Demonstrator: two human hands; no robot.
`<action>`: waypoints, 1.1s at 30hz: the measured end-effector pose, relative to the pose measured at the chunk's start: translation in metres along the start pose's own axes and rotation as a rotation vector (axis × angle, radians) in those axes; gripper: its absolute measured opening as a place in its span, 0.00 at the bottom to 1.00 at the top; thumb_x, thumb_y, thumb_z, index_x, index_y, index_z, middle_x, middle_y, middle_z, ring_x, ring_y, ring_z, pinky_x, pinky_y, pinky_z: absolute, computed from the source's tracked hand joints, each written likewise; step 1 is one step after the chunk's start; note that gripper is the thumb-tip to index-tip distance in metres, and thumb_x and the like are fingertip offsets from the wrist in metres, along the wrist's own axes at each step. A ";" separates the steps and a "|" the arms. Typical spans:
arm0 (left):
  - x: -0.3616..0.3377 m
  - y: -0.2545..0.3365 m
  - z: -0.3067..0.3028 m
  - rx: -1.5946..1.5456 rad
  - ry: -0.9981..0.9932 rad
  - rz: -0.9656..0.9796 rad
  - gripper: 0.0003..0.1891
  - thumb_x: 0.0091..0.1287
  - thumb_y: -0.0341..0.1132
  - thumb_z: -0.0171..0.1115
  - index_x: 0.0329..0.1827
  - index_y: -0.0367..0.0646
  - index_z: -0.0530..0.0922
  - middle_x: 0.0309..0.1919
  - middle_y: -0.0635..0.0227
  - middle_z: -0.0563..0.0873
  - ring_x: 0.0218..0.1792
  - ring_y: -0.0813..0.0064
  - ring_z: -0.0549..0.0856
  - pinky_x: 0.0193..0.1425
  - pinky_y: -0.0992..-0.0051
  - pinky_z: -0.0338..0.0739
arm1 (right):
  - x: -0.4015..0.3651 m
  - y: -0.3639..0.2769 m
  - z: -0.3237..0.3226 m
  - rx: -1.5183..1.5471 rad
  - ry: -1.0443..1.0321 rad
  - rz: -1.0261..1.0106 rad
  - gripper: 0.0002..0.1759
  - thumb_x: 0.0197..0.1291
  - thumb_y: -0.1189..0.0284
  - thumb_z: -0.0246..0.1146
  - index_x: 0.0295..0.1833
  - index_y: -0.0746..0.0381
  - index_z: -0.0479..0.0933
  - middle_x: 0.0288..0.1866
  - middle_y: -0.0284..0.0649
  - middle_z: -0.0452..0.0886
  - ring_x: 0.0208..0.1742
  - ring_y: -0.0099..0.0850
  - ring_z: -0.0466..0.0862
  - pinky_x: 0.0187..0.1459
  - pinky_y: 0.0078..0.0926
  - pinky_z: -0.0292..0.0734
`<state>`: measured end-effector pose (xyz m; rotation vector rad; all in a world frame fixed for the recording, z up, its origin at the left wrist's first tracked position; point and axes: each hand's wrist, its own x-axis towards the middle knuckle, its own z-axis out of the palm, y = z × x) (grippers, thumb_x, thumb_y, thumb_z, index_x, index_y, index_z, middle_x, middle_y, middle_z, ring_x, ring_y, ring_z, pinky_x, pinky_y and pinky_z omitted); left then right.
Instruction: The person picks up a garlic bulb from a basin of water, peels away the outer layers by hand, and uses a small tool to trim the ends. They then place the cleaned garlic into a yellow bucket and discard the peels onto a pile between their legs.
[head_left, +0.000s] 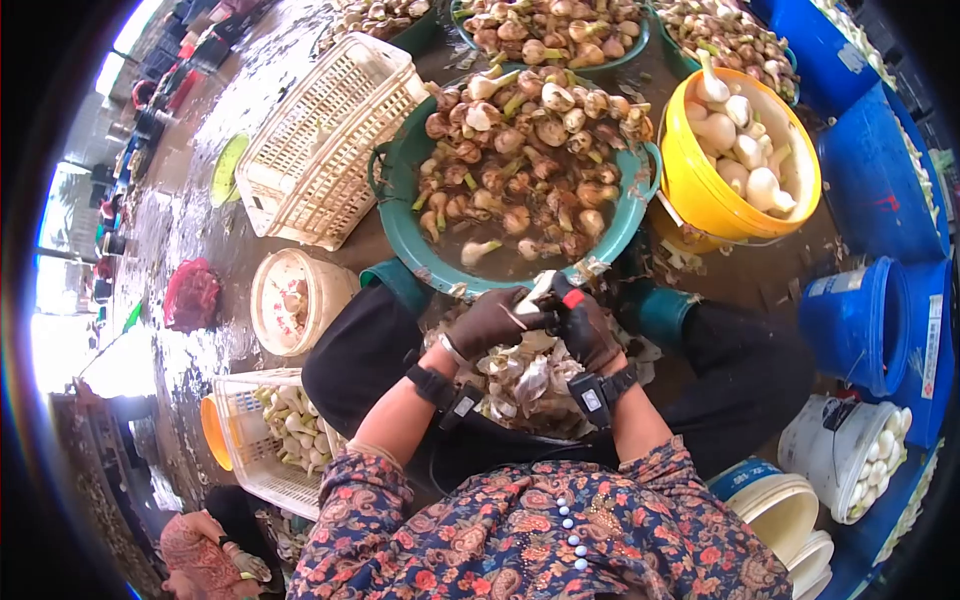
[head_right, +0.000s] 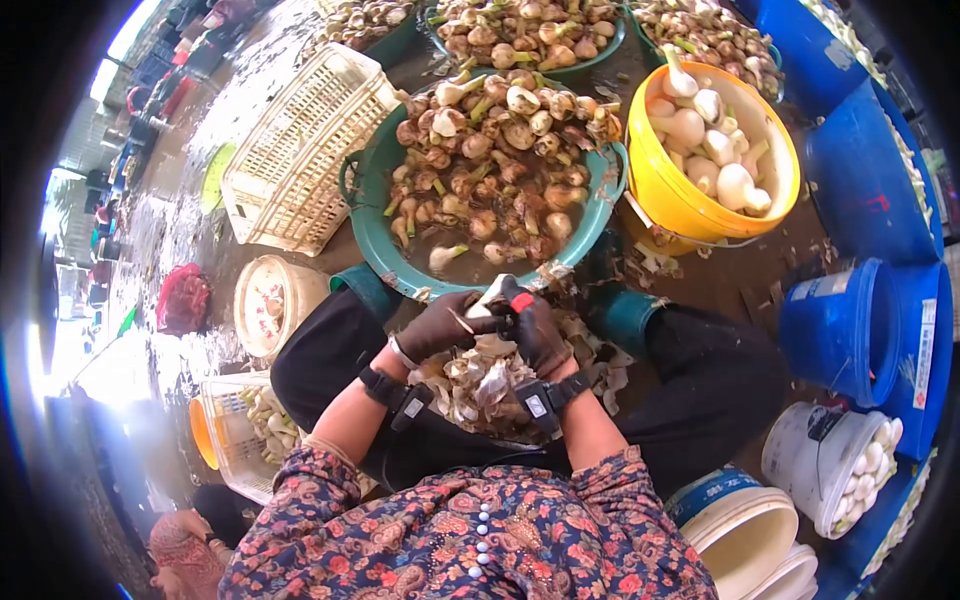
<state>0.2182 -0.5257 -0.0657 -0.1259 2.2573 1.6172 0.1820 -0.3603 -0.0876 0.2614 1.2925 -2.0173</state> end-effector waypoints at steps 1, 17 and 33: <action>0.003 0.015 -0.019 -0.143 -0.106 -0.338 0.23 0.57 0.44 0.69 0.49 0.38 0.76 0.31 0.72 0.81 0.26 0.84 0.76 0.28 0.81 0.72 | -0.004 -0.007 0.000 0.112 0.007 0.042 0.24 0.65 0.50 0.52 0.52 0.59 0.75 0.35 0.32 0.78 0.34 0.21 0.76 0.33 0.21 0.69; 0.116 -0.146 -0.053 0.358 0.034 -0.176 0.30 0.48 0.37 0.71 0.56 0.41 0.73 0.42 0.61 0.84 0.39 0.69 0.82 0.45 0.71 0.75 | 0.030 0.008 -0.016 -0.259 0.287 0.073 0.31 0.60 0.43 0.55 0.45 0.63 0.80 0.30 0.31 0.77 0.29 0.20 0.74 0.30 0.19 0.70; 0.028 0.017 -0.001 0.216 -0.074 0.122 0.24 0.49 0.40 0.75 0.47 0.38 0.78 0.37 0.63 0.85 0.38 0.76 0.82 0.45 0.74 0.76 | 0.006 0.000 -0.018 -0.645 0.175 -0.376 0.19 0.61 0.61 0.61 0.33 0.69 0.79 0.24 0.38 0.80 0.25 0.25 0.76 0.29 0.29 0.71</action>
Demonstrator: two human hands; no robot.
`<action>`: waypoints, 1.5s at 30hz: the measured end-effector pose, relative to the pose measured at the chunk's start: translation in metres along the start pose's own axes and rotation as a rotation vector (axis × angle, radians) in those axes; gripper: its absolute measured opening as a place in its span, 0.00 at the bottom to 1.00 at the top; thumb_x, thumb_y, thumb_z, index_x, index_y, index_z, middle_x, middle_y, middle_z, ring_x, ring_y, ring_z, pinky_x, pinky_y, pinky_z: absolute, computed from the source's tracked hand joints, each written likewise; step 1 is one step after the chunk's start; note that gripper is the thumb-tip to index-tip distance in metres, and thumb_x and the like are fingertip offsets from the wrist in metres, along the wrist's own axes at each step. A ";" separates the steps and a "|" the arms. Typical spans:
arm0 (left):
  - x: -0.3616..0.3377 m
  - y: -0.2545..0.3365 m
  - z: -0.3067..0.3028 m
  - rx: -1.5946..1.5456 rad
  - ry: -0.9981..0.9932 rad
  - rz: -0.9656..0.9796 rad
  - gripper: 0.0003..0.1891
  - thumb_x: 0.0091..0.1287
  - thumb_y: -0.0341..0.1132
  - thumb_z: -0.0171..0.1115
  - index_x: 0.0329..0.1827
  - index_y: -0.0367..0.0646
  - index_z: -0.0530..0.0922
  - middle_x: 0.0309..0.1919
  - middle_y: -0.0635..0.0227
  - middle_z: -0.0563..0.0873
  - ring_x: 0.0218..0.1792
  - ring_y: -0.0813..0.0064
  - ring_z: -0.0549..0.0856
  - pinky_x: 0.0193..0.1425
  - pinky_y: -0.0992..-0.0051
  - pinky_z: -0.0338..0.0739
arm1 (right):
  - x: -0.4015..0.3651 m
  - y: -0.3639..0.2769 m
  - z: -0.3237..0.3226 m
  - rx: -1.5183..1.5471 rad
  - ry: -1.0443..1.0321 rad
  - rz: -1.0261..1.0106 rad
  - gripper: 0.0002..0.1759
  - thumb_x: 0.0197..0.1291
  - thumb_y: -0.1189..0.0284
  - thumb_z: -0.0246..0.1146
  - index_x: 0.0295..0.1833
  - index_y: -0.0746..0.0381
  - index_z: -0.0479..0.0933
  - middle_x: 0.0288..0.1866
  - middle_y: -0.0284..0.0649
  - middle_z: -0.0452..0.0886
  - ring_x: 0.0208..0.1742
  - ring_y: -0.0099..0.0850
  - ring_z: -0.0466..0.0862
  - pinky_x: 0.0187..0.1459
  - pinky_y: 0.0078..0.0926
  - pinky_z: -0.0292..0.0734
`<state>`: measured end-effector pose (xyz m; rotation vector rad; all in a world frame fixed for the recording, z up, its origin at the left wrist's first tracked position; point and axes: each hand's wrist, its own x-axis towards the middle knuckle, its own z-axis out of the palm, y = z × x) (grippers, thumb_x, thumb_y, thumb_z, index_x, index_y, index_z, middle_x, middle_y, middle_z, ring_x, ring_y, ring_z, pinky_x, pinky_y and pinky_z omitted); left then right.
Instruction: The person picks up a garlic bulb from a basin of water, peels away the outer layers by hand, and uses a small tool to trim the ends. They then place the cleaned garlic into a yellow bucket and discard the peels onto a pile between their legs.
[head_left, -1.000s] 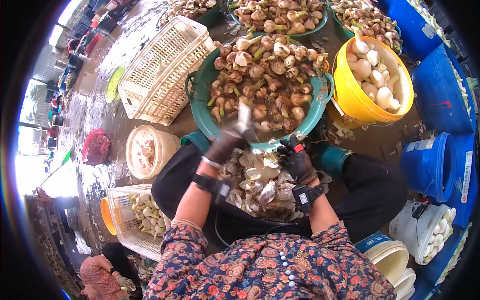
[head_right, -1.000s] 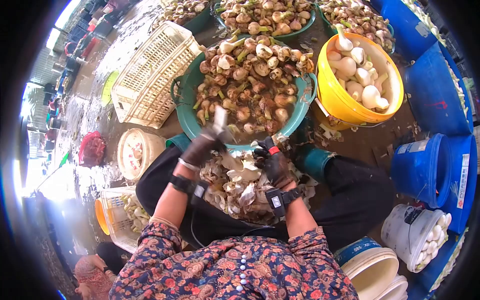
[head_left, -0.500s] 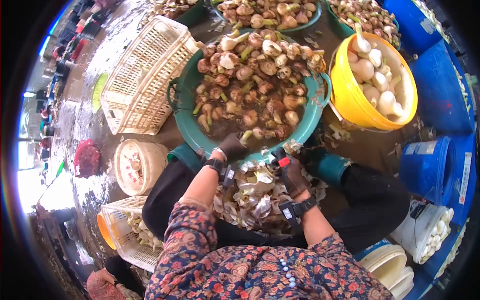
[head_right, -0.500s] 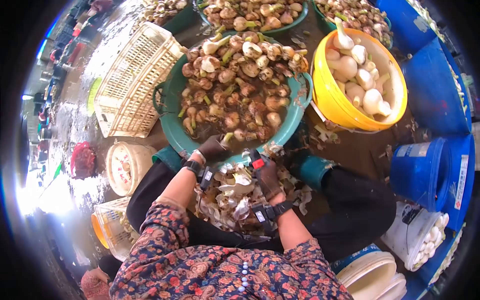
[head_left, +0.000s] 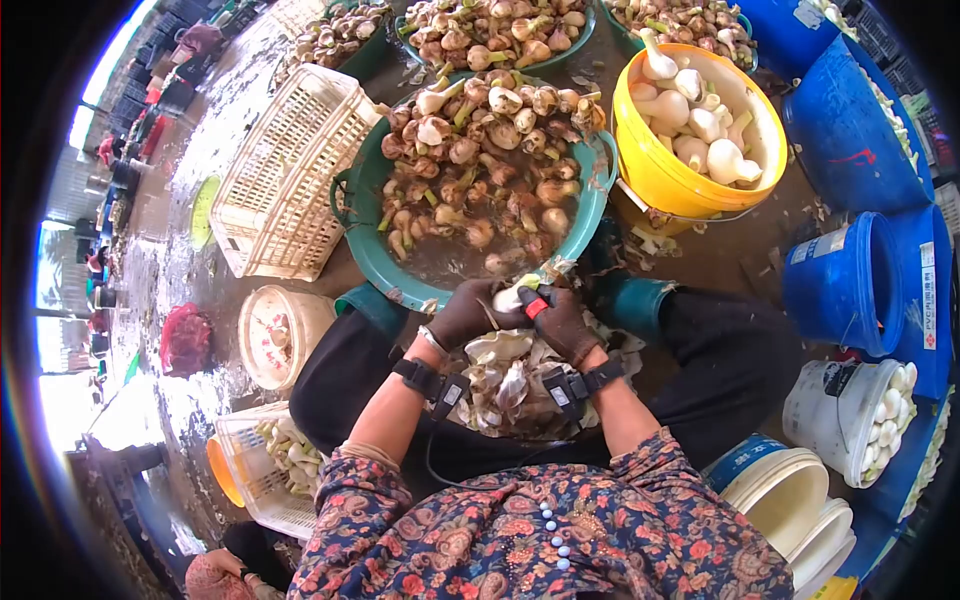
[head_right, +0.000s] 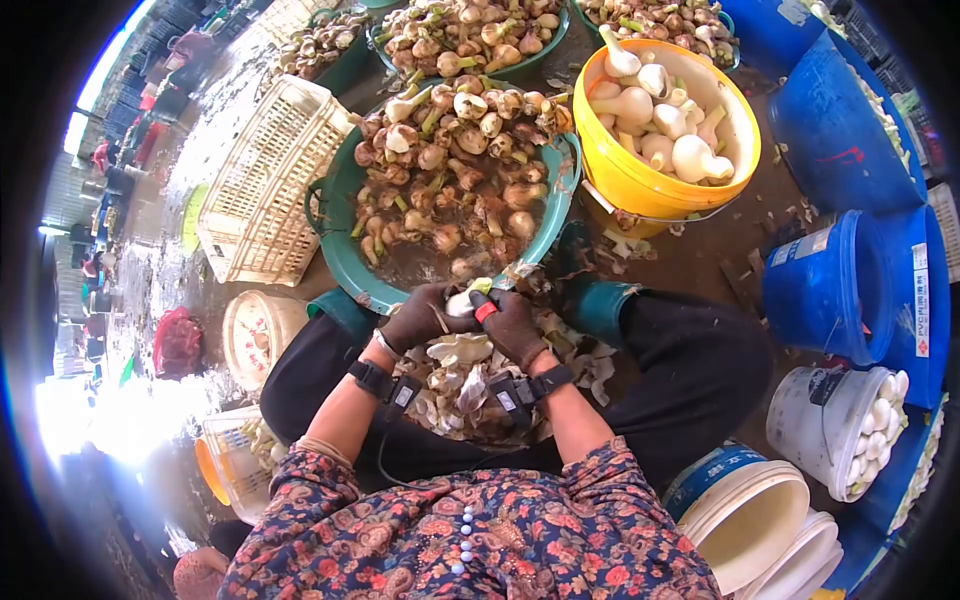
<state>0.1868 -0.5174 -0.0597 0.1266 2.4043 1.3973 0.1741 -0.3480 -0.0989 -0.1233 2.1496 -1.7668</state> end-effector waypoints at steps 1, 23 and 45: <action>-0.003 0.001 -0.002 -0.164 -0.039 -0.047 0.24 0.50 0.40 0.74 0.47 0.37 0.78 0.37 0.66 0.85 0.38 0.78 0.81 0.46 0.75 0.76 | -0.003 0.000 -0.002 0.212 -0.042 -0.028 0.20 0.61 0.60 0.61 0.34 0.69 0.78 0.25 0.35 0.79 0.26 0.23 0.75 0.29 0.28 0.70; -0.034 -0.005 0.019 -0.187 0.260 -0.191 0.09 0.64 0.33 0.60 0.40 0.36 0.80 0.30 0.70 0.84 0.30 0.81 0.80 0.37 0.77 0.76 | -0.013 -0.017 -0.019 0.379 -0.465 0.129 0.21 0.62 0.60 0.58 0.54 0.64 0.71 0.41 0.32 0.76 0.41 0.20 0.73 0.43 0.20 0.70; -0.096 0.015 -0.046 -0.062 -0.501 -0.252 0.13 0.61 0.39 0.64 0.42 0.39 0.80 0.33 0.63 0.85 0.37 0.80 0.81 0.43 0.77 0.75 | 0.004 0.016 -0.027 1.091 0.093 0.369 0.20 0.63 0.60 0.54 0.52 0.63 0.76 0.47 0.39 0.81 0.47 0.31 0.81 0.50 0.28 0.77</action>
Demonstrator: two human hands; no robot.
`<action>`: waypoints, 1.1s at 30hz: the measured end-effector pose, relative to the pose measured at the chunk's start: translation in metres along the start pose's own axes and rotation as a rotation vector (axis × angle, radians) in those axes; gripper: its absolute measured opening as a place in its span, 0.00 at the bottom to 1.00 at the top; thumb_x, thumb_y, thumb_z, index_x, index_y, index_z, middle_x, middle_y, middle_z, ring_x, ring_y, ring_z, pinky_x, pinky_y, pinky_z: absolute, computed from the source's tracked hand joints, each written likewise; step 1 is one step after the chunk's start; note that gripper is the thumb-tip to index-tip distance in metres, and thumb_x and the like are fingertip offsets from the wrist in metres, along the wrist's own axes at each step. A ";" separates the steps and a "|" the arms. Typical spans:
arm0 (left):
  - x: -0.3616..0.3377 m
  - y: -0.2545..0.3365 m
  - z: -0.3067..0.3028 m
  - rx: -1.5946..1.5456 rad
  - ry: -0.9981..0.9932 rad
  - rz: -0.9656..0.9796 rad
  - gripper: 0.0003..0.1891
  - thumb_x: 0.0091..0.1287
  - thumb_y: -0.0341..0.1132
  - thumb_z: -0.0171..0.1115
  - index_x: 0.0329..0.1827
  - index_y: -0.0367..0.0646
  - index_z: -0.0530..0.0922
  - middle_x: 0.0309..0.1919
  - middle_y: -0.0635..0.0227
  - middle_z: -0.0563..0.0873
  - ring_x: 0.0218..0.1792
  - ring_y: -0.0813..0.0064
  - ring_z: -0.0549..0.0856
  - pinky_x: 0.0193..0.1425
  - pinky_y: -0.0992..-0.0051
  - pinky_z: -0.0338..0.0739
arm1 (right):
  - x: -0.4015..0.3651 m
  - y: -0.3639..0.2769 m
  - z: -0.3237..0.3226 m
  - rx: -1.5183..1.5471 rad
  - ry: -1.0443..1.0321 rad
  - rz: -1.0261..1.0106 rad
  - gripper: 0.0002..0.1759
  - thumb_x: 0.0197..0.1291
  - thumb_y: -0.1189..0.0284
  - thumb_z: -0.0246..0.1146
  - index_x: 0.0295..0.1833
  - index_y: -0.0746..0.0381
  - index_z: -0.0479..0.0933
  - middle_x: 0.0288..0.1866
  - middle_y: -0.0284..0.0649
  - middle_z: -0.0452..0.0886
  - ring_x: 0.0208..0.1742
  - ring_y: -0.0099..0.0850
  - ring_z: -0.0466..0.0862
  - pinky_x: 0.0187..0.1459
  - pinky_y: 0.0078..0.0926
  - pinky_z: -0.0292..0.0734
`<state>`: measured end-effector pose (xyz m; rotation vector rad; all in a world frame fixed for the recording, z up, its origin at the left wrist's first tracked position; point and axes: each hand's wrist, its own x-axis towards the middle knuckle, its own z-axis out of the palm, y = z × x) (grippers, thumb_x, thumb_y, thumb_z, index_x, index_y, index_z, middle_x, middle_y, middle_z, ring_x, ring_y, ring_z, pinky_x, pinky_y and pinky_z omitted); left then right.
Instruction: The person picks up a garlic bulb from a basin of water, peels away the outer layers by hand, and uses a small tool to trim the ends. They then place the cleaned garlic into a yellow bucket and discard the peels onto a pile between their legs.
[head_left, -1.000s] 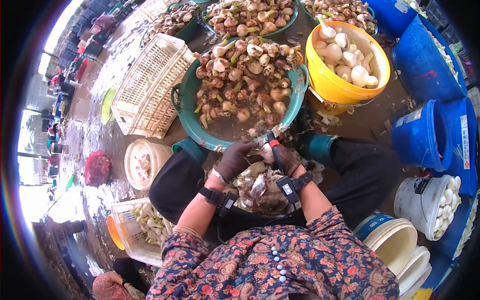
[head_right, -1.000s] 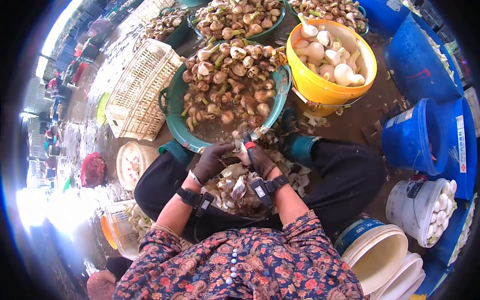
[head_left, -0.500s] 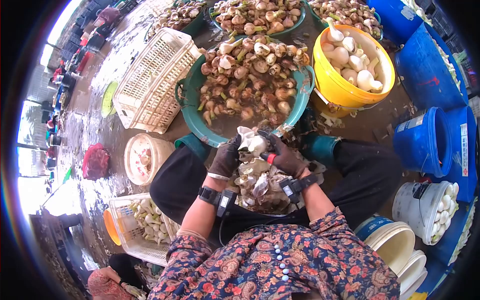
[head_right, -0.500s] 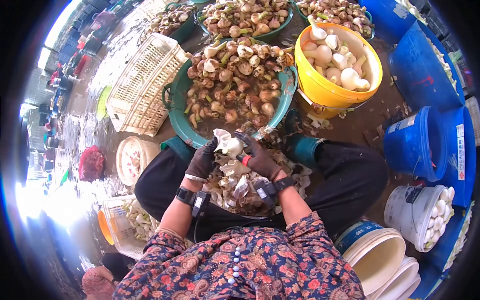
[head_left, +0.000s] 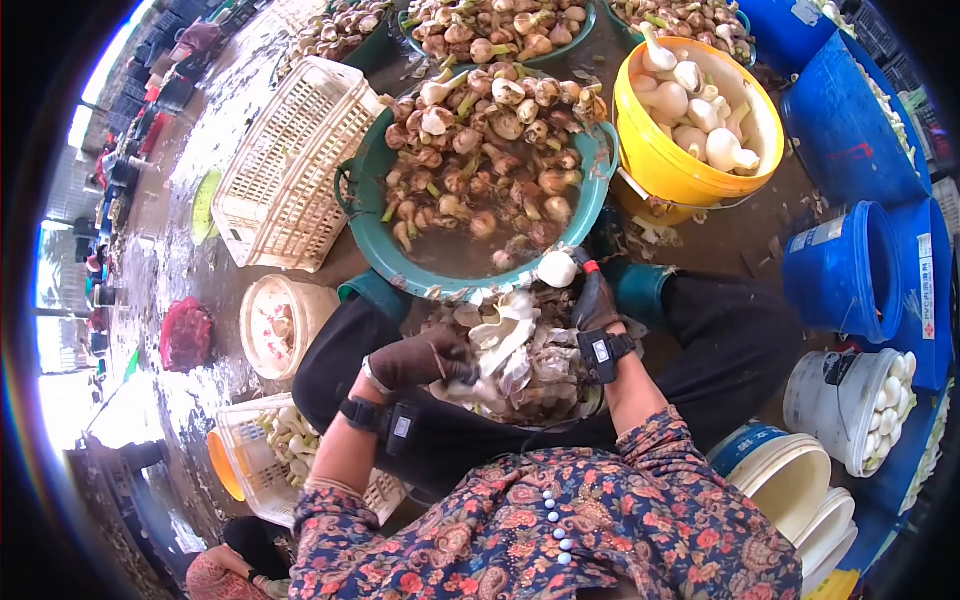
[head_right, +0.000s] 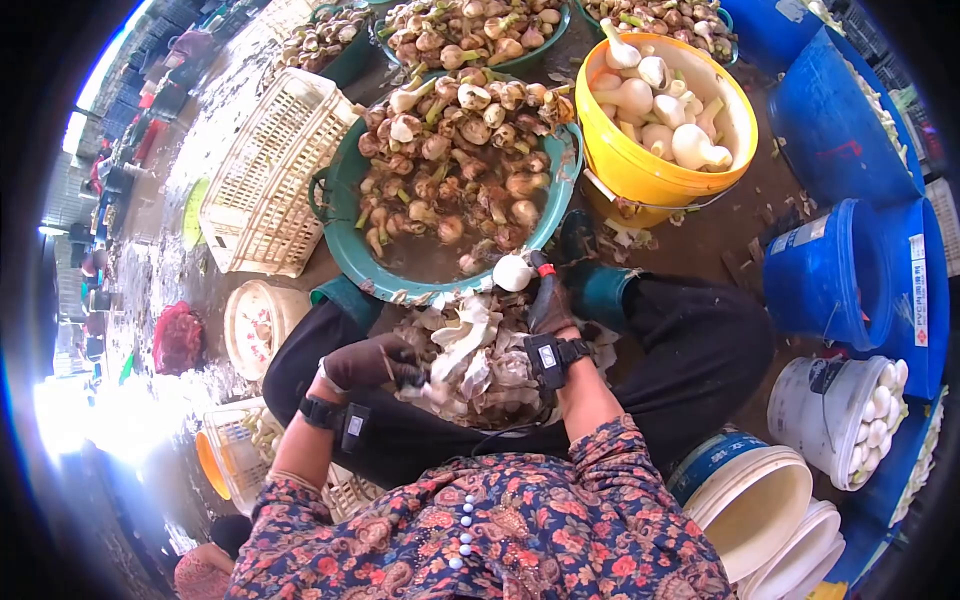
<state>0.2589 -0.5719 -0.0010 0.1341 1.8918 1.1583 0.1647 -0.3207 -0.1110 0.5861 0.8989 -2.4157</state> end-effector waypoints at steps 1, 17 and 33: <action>0.004 -0.001 -0.005 0.203 -0.083 -0.092 0.19 0.58 0.47 0.66 0.42 0.41 0.81 0.32 0.60 0.85 0.35 0.73 0.83 0.41 0.75 0.76 | 0.011 0.006 -0.010 0.029 0.014 0.016 0.21 0.63 0.59 0.55 0.53 0.63 0.75 0.48 0.39 0.80 0.48 0.31 0.80 0.51 0.27 0.76; 0.243 -0.102 -0.045 -0.079 0.461 0.076 0.23 0.52 0.39 0.70 0.49 0.37 0.77 0.41 0.67 0.84 0.40 0.80 0.79 0.48 0.77 0.74 | 0.021 -0.055 0.014 -0.640 0.142 -0.253 0.29 0.63 0.43 0.49 0.41 0.60 0.76 0.29 0.35 0.78 0.27 0.26 0.75 0.28 0.28 0.74; 0.108 0.021 0.003 -0.103 0.522 0.307 0.22 0.53 0.32 0.71 0.51 0.37 0.78 0.40 0.70 0.83 0.41 0.84 0.78 0.47 0.78 0.75 | 0.001 0.014 0.029 -0.760 0.024 -0.361 0.16 0.57 0.62 0.66 0.29 0.67 0.81 0.25 0.32 0.80 0.28 0.18 0.76 0.30 0.22 0.71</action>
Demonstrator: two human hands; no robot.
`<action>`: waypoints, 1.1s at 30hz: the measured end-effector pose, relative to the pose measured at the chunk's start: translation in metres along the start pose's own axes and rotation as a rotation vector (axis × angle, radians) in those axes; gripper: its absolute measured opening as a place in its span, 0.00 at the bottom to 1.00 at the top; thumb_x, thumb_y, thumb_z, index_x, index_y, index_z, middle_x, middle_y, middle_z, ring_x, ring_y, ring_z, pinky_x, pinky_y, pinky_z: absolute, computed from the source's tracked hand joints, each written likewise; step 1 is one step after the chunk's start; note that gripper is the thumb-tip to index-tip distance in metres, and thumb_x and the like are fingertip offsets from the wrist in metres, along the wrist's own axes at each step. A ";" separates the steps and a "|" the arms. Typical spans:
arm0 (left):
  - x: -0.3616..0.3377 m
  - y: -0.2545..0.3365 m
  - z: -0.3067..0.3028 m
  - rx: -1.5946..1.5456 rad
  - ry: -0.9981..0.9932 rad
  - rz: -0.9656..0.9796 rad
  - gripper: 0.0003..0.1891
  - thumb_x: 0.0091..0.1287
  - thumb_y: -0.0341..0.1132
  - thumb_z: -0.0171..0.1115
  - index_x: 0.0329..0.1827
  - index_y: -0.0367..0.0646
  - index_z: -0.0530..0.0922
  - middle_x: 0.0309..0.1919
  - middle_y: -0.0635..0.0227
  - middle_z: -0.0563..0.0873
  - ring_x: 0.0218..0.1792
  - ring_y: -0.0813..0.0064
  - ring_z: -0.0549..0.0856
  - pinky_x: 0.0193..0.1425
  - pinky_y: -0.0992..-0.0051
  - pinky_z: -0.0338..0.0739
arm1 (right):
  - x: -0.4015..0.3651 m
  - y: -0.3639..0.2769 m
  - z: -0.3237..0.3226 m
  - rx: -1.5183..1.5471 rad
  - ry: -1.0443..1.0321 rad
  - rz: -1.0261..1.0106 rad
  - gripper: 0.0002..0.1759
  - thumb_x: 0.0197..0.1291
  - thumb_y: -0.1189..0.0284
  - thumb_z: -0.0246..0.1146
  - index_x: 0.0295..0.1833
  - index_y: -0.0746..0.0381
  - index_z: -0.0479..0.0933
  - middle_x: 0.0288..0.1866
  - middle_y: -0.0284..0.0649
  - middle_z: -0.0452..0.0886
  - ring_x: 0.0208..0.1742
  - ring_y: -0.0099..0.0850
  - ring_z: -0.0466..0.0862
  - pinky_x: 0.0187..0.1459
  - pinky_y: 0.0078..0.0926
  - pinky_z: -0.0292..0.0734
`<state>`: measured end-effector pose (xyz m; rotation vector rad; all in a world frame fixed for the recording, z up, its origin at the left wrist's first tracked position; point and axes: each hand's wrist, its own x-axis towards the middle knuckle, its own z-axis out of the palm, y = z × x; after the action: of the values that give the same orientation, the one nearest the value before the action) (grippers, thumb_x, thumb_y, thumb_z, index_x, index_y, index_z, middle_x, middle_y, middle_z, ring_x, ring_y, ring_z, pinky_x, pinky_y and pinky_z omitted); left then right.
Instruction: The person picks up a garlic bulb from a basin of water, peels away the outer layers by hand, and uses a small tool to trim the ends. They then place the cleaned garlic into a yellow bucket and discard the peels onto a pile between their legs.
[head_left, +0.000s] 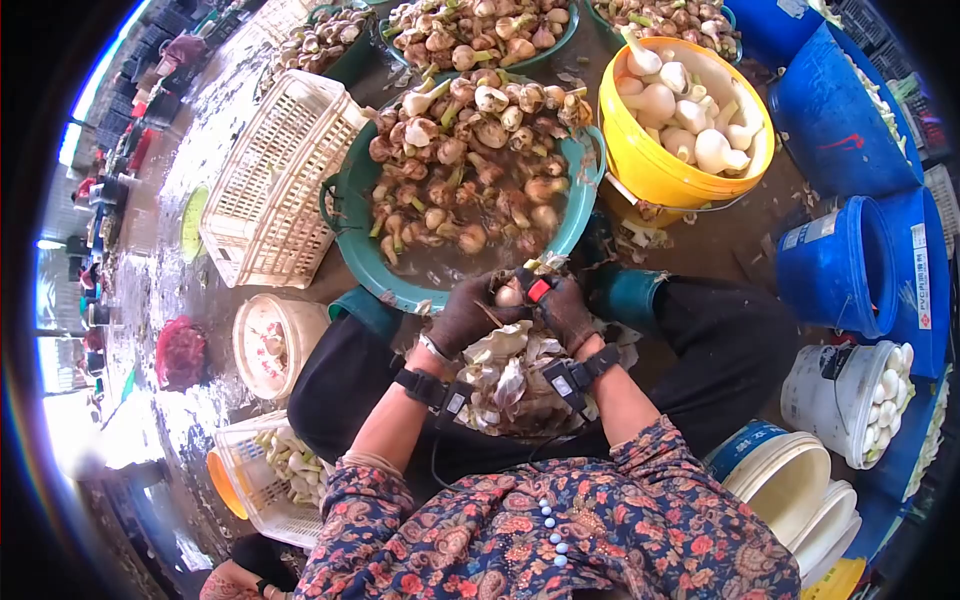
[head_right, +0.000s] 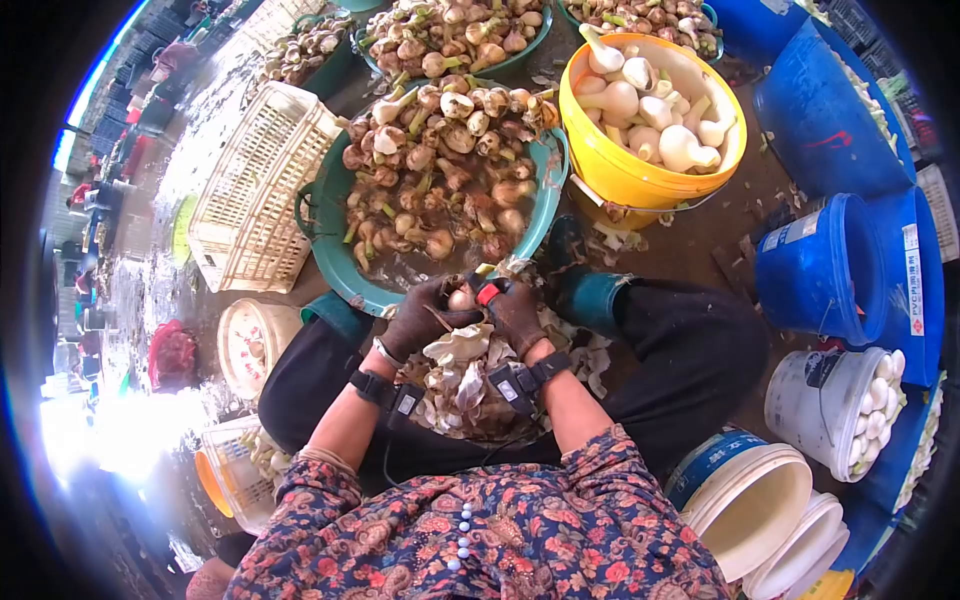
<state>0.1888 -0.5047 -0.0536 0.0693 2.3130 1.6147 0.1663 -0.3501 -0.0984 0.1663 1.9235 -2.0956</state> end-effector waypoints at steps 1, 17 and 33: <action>-0.002 0.001 0.004 0.042 0.026 0.061 0.21 0.53 0.33 0.71 0.50 0.36 0.78 0.39 0.70 0.83 0.40 0.84 0.78 0.47 0.78 0.75 | -0.003 -0.003 0.000 -0.054 -0.031 0.007 0.16 0.58 0.63 0.65 0.30 0.66 0.81 0.25 0.31 0.80 0.28 0.18 0.74 0.30 0.22 0.71; -0.011 -0.027 0.026 -0.646 0.128 0.024 0.24 0.58 0.33 0.67 0.57 0.39 0.72 0.49 0.74 0.80 0.49 0.80 0.75 0.57 0.75 0.70 | -0.028 -0.021 -0.012 0.396 -0.458 0.649 0.31 0.60 0.39 0.48 0.54 0.52 0.74 0.35 0.30 0.81 0.34 0.21 0.79 0.31 0.22 0.73; -0.033 -0.028 0.025 0.680 0.283 0.251 0.17 0.49 0.29 0.67 0.44 0.49 0.80 0.37 0.61 0.82 0.37 0.57 0.82 0.40 0.68 0.77 | 0.025 0.090 -0.027 -0.407 -0.360 -0.040 0.19 0.68 0.53 0.48 0.46 0.57 0.74 0.32 0.33 0.76 0.31 0.21 0.75 0.28 0.20 0.71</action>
<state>0.2313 -0.4991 -0.0800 0.3112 3.0820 0.8953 0.1655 -0.3329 -0.1940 -0.3150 2.0758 -1.5731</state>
